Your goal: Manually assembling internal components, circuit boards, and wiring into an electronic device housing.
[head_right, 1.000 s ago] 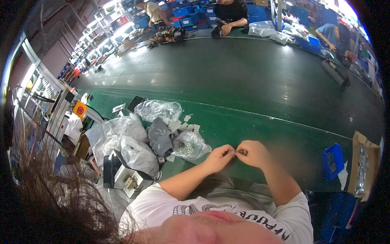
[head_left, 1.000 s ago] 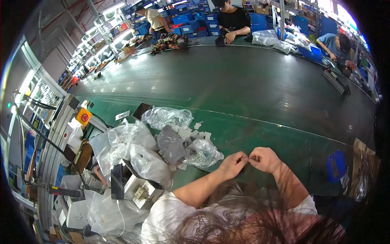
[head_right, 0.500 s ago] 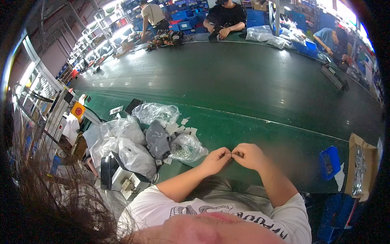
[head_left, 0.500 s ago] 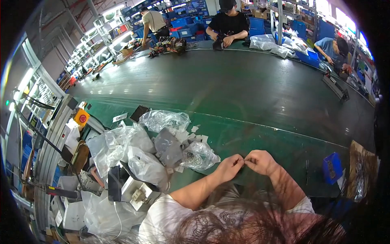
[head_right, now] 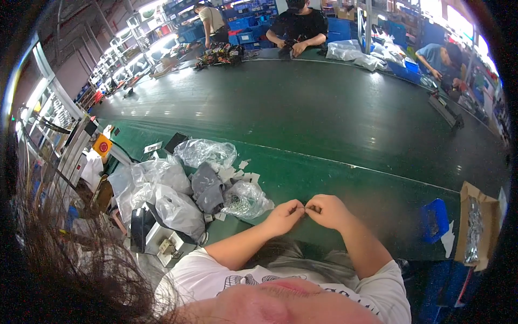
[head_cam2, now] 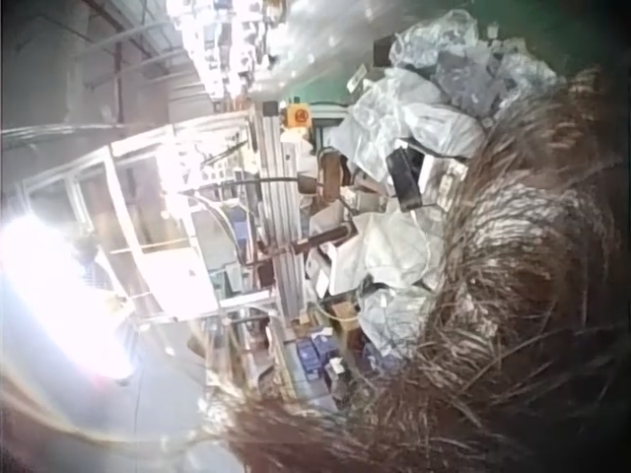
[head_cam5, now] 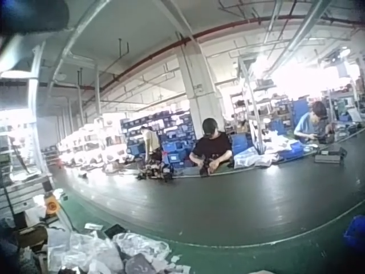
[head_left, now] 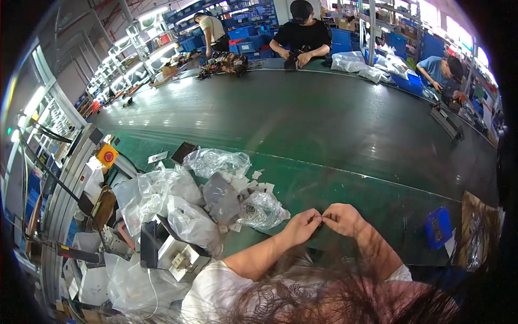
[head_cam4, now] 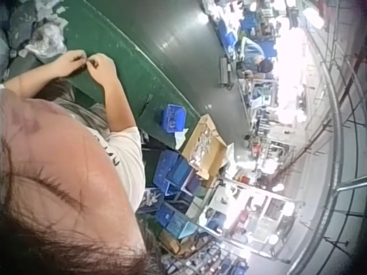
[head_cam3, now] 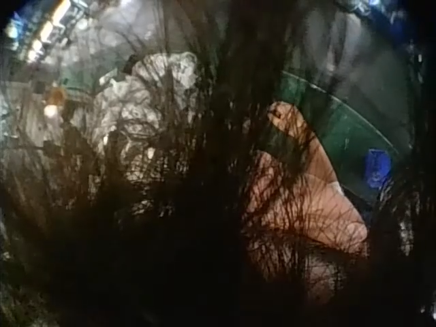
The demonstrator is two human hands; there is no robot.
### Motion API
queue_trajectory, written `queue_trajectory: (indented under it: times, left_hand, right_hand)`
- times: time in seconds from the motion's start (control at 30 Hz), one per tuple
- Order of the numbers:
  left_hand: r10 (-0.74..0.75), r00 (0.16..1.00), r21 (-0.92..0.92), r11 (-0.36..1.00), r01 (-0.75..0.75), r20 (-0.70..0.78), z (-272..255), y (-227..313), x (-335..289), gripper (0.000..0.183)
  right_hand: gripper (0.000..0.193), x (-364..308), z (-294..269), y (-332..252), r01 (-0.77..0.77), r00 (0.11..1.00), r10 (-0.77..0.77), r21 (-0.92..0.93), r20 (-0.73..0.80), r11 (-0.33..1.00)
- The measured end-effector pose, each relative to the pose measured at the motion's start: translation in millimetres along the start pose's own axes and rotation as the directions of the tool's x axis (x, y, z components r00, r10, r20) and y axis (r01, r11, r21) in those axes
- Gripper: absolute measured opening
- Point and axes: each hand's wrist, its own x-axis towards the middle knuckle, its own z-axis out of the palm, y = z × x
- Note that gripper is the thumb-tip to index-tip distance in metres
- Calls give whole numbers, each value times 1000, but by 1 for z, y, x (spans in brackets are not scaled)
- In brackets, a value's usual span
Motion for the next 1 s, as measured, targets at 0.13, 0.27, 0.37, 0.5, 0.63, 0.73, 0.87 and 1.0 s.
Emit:
queue_trajectory:
  times: [0.13,0.27,0.37,0.5,0.63,0.73,0.87,1.0]
  left_hand:
    - [0,1000,-11,1000,0,8,2,-1,0,14]
    - [27,1000,21,999,-27,-1,0,1,0,14]
    - [12,1000,23,1000,-12,3,2,-3,0,14]
    - [13,1000,19,1000,-13,-1,1,-4,-1,14]
    - [50,999,114,992,-49,-3,0,7,-2,15]
    - [59,998,88,994,-57,-18,1,4,-3,15]
    - [4,1000,62,998,-4,-7,2,2,-3,14]
    - [5,1000,33,999,-5,11,2,7,-4,14]
  right_hand:
    - [13,-1,0,-1,-22,1000,22,7,3,1000]
    - [13,-1,-3,-9,-34,999,34,2,-1,999]
    - [13,-2,1,1,-6,1000,6,-20,8,1000]
    - [12,-2,-3,-4,1,1000,0,-23,10,1000]
    - [11,-5,-1,-5,-12,1000,12,25,-13,1000]
    - [12,-3,-2,-5,7,1000,-7,-4,-5,1000]
    - [12,-3,-2,-4,8,1000,-8,-23,21,1000]
    - [12,-5,-1,0,3,1000,-3,6,21,1000]
